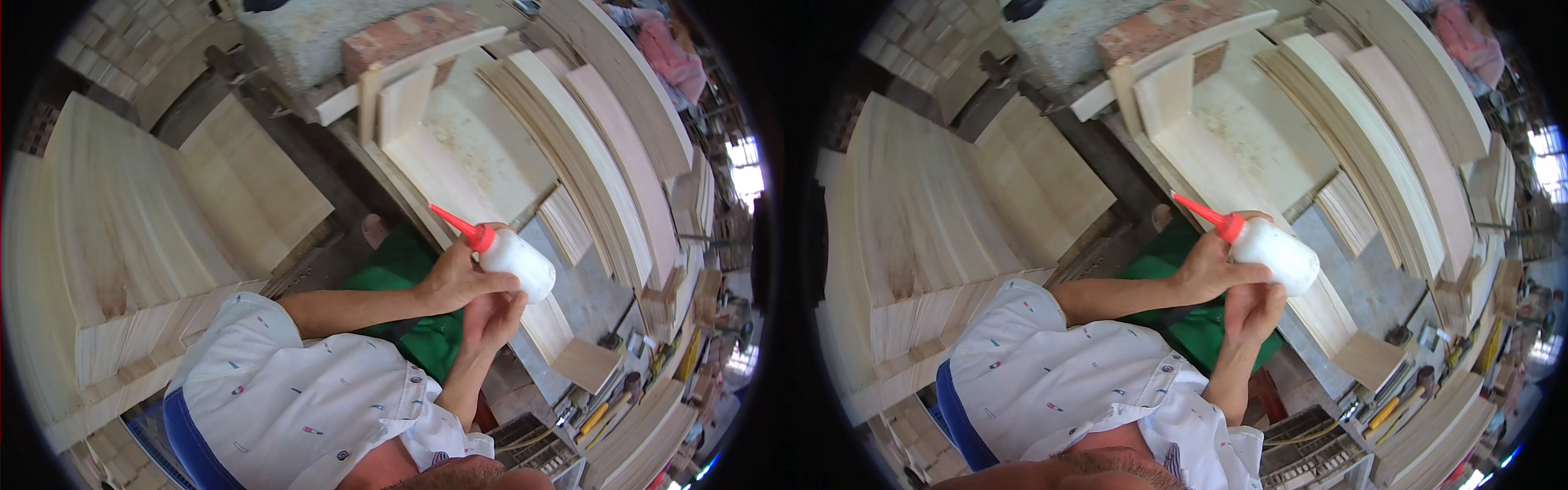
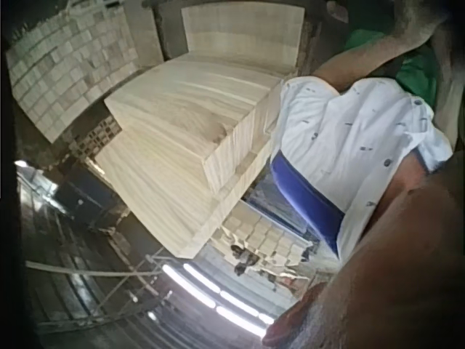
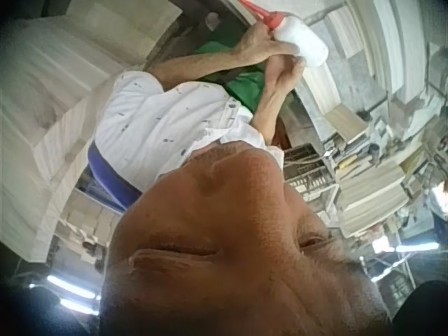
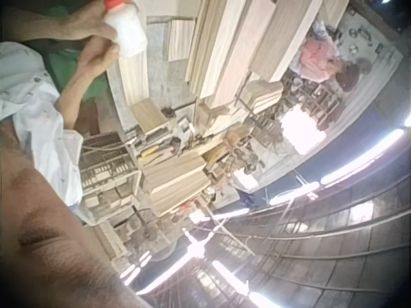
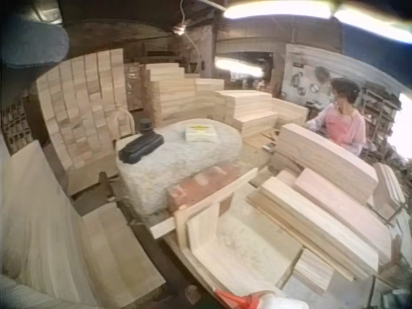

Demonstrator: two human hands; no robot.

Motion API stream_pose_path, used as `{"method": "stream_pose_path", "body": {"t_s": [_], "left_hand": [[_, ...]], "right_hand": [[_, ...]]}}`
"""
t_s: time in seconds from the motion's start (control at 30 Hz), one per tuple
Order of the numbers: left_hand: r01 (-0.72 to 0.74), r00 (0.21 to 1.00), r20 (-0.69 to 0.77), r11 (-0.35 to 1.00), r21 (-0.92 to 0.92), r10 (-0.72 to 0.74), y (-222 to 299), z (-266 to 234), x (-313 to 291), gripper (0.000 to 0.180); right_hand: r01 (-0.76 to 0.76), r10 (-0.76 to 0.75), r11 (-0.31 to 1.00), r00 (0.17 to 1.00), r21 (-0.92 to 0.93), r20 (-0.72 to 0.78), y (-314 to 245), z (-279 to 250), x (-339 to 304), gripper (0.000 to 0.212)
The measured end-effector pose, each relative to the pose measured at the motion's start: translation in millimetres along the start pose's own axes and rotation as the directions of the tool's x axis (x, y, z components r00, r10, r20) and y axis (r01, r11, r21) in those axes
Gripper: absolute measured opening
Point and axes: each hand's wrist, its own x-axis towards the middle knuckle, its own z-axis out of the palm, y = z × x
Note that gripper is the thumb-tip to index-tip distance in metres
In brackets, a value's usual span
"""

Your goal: Assemble a wooden box using wood glue and a pneumatic nailer.

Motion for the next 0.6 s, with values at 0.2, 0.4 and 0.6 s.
{"method": "stream_pose_path", "body": {"t_s": [0.2,0.4,0.6], "left_hand": [[-0.255,0.878,-0.151,0.712,0.654,0.454,-24.3,-95.4,3.6,0.072],[-0.062,0.758,-0.342,0.584,0.809,0.555,-9.9,-160.3,25.5,0.068],[-0.137,0.681,-0.352,0.584,0.8,0.642,-17.9,-154.0,49.9,0.057]], "right_hand": [[-0.044,0.045,0.998,0.999,-0.036,0.021,-25.5,5.3,19.2,0.066],[0.004,-0.006,0.996,1.0,-0.091,-0.022,-46.4,12.0,33.0,0.066],[-0.02,0.02,0.991,1.0,-0.133,-0.001,-49.5,11.8,36.1,0.065]]}}
